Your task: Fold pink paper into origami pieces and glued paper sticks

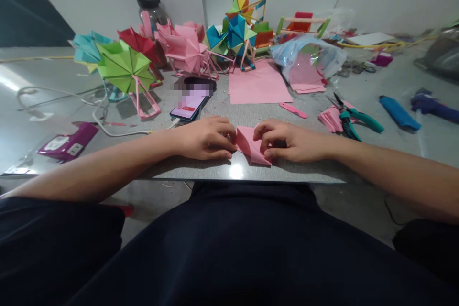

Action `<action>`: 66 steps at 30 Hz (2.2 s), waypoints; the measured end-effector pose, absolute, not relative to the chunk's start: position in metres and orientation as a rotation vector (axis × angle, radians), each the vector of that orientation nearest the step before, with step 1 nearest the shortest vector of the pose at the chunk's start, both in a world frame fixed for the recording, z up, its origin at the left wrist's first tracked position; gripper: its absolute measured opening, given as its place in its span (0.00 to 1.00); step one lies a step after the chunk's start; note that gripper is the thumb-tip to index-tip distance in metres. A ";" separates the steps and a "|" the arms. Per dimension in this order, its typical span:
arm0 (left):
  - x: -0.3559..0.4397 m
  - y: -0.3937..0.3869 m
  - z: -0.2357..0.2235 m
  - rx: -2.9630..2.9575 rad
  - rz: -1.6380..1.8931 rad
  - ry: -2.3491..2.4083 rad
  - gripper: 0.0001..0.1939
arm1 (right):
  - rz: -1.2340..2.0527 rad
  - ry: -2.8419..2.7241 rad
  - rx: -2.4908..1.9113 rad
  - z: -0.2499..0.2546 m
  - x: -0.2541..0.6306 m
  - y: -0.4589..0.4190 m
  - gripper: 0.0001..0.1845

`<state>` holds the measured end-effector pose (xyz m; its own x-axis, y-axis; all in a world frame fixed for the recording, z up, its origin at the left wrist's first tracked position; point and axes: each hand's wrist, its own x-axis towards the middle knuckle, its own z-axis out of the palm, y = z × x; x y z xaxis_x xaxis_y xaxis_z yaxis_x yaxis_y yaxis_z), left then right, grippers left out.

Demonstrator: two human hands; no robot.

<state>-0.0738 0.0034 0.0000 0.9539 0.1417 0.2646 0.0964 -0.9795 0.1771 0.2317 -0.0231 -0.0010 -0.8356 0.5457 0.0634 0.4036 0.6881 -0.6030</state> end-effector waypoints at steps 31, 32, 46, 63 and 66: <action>-0.063 -0.006 -0.005 2.895 0.440 0.232 0.12 | 0.822 -2.690 -0.780 0.004 0.234 -0.028 0.11; -0.062 -0.010 -0.003 2.908 0.416 0.220 0.12 | 0.848 -2.702 -0.739 0.004 0.235 -0.028 0.11; -0.061 -0.065 -0.005 3.246 0.578 0.367 0.08 | 1.107 -2.718 -0.375 0.008 0.229 -0.040 0.07; -0.053 -0.050 -0.006 3.215 1.069 0.245 0.03 | 0.019 -2.596 -0.359 -0.010 0.224 -0.050 0.09; -0.052 -0.050 -0.005 3.150 1.257 0.232 0.01 | -0.062 -2.547 -0.425 -0.015 0.221 -0.052 0.06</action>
<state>-0.0517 -0.0496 -0.0046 0.7218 0.0299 0.6914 0.2185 -0.9578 -0.1867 0.2214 -0.0520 -0.0151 -0.7980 0.2873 0.5297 0.3128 0.9488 -0.0435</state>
